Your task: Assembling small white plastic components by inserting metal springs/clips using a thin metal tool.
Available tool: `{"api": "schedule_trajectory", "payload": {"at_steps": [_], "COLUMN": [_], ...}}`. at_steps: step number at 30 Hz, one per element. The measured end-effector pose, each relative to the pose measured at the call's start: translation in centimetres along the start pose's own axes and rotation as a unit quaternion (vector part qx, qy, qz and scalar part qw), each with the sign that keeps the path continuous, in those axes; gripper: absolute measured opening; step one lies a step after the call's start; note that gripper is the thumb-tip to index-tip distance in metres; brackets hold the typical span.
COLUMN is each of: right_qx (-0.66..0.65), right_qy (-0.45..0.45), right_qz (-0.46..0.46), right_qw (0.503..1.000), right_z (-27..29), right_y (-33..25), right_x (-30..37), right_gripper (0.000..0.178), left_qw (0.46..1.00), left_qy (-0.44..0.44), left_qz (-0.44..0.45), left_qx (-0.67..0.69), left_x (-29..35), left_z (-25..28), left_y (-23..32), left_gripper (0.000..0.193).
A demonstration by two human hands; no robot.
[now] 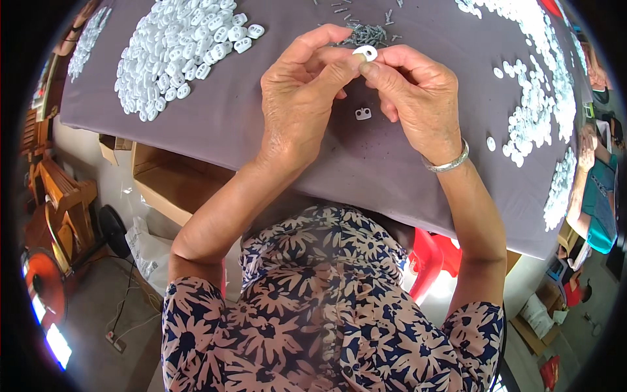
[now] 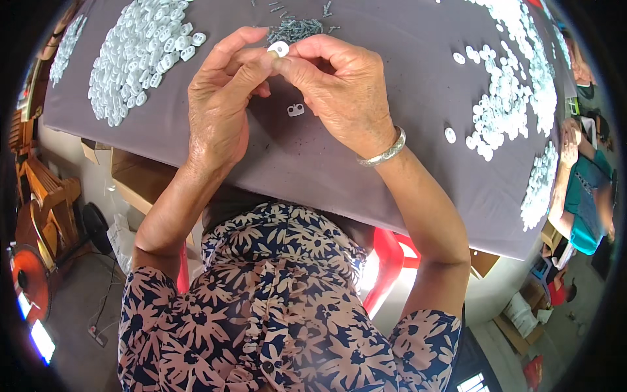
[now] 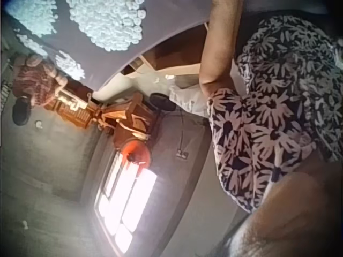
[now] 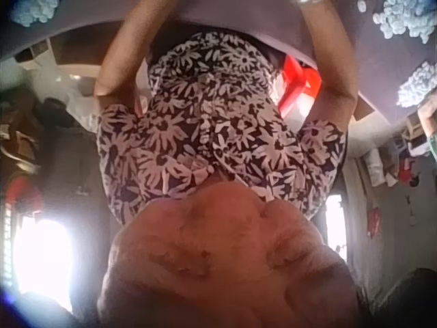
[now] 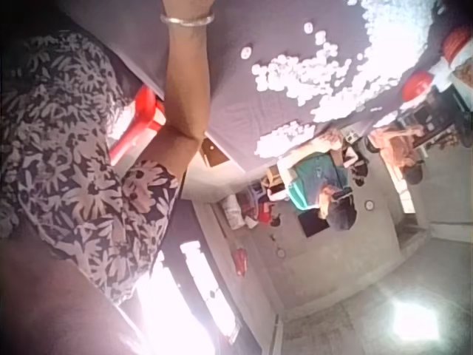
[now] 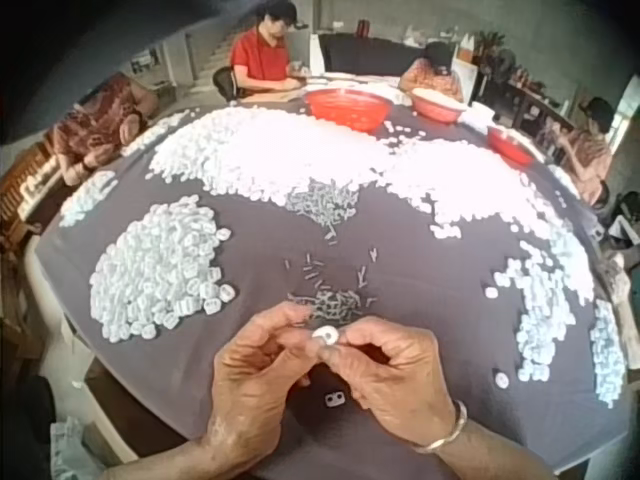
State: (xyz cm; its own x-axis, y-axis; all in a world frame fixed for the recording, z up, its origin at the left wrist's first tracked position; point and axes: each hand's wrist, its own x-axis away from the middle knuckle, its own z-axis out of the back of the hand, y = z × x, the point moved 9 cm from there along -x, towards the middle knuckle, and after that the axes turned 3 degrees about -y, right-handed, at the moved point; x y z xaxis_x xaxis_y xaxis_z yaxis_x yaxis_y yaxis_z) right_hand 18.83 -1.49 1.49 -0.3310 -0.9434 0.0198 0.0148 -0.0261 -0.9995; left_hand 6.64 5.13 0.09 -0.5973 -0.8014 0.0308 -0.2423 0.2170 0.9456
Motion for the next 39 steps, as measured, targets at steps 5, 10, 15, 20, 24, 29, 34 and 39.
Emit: {"api": "schedule_trajectory", "payload": {"at_steps": [5,10,15,20,24,29,34,39], "right_qx": [0.025,0.349,0.463,0.412,0.355,0.433,0.431,0.222], "right_qy": [-0.026,-0.061,-0.097,-0.088,-0.121,-0.179,-0.173,-0.121], "right_qz": [-0.015,0.146,0.146,0.104,0.125,0.182,0.237,0.123], "right_qw": [0.999,0.924,0.869,0.901,0.919,0.864,0.853,0.960], "right_z": [0.0,1.2,1.8,1.9,-0.1,-3.0,-3.0,-1.2], "right_y": [-0.3,-2.8,-2.1,-2.6,-2.9,-2.1,-2.6,-1.7], "right_x": [0.0,0.0,-0.1,-0.4,0.4,1.4,1.7,0.7], "right_gripper": [0.004,0.008,0.011,0.014,0.014,0.019,0.016,0.010], "left_qw": [0.999,0.972,0.927,0.866,0.880,0.915,0.936,0.950], "left_qy": [0.023,-0.073,-0.120,-0.098,-0.086,-0.082,-0.117,-0.156], "left_qz": [-0.037,-0.011,-0.023,-0.131,-0.109,-0.073,-0.058,-0.049], "left_qx": [0.023,-0.224,-0.355,-0.472,-0.454,-0.387,-0.328,-0.267], "left_x": [-1.2,-1.7,-1.4,-1.0,-1.4,-0.9,-0.5,0.1], "left_z": [1.6,1.5,1.3,0.9,1.8,2.0,1.2,-0.1], "left_y": [0.8,1.4,1.5,3.1,3.0,3.1,2.5,2.0], "left_gripper": [0.028,0.012,0.007,0.010,0.014,0.016,0.022,0.036]}}
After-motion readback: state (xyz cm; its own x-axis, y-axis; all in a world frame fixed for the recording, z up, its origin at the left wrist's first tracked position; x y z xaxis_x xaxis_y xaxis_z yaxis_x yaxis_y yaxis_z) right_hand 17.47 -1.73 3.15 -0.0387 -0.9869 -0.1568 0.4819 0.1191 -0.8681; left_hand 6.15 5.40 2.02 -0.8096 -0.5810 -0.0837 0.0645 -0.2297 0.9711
